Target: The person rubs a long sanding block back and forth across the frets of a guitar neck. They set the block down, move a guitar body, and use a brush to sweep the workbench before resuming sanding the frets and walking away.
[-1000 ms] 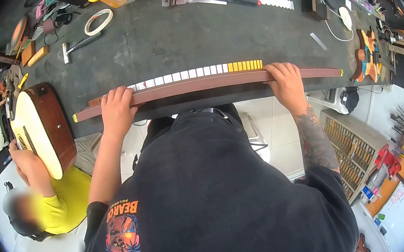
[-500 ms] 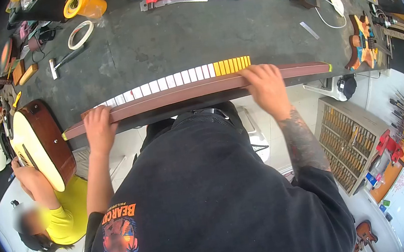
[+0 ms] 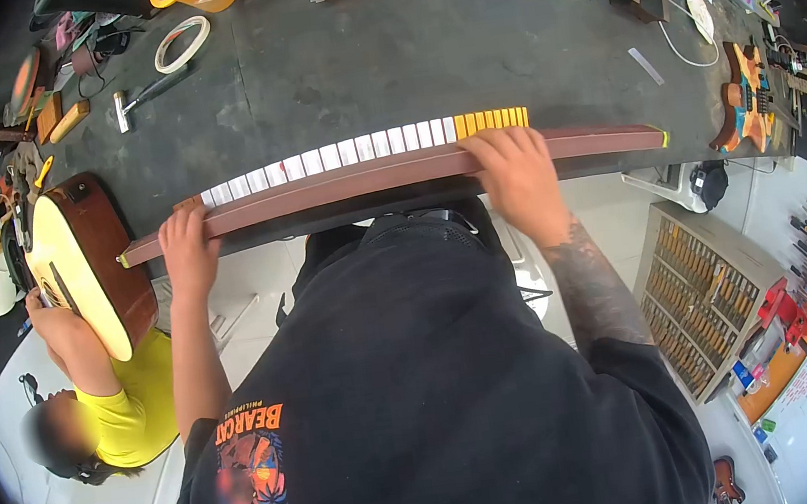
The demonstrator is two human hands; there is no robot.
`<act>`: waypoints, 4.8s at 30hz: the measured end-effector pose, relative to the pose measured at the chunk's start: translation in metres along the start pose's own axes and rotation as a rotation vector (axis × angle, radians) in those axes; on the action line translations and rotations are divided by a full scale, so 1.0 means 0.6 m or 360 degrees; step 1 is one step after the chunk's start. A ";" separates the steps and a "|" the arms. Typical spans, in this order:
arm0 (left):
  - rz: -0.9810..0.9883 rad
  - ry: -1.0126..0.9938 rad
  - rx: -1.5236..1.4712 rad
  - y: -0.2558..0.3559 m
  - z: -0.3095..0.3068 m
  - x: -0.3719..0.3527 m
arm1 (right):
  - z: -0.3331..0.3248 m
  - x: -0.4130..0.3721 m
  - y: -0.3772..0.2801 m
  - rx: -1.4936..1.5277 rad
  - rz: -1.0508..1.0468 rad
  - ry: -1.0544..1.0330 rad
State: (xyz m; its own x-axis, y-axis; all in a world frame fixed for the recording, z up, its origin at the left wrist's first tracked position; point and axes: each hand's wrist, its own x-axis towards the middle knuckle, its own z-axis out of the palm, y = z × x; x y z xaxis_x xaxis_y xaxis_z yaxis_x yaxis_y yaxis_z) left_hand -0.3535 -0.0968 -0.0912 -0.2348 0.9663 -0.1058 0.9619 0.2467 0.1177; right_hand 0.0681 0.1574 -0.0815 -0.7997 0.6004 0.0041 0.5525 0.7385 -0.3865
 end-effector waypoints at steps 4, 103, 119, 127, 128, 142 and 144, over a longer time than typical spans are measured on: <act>0.0012 -0.0017 0.0002 -0.005 0.004 0.005 | -0.008 0.003 0.001 0.0028 0.0004 -0.0021; 0.0273 0.0156 0.0091 -0.021 0.051 0.222 | 0.029 0.140 0.163 -0.0459 0.0058 0.0034; 0.0202 0.0088 0.0131 -0.019 0.051 0.219 | 0.017 0.151 0.158 -0.0428 0.0169 -0.0164; 0.0209 0.0114 0.0149 -0.019 0.056 0.217 | 0.016 0.146 0.154 -0.0450 0.0180 -0.0148; 0.0203 0.0116 0.0152 -0.020 0.055 0.220 | 0.015 0.151 0.156 -0.0456 0.0168 -0.0130; 0.0225 0.0150 0.0131 -0.023 0.058 0.219 | 0.015 0.148 0.156 -0.0465 0.0143 -0.0153; 0.0211 0.0124 0.0128 -0.023 0.058 0.218 | 0.015 0.147 0.156 -0.0472 0.0148 -0.0145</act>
State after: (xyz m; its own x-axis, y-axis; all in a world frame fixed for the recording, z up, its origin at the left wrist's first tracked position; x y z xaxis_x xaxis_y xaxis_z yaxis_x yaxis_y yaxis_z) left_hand -0.3926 0.0236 -0.1408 -0.1124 0.9935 -0.0172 0.9925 0.1131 0.0460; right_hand 0.0471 0.2768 -0.1259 -0.7531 0.6493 -0.1064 0.6577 0.7472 -0.0956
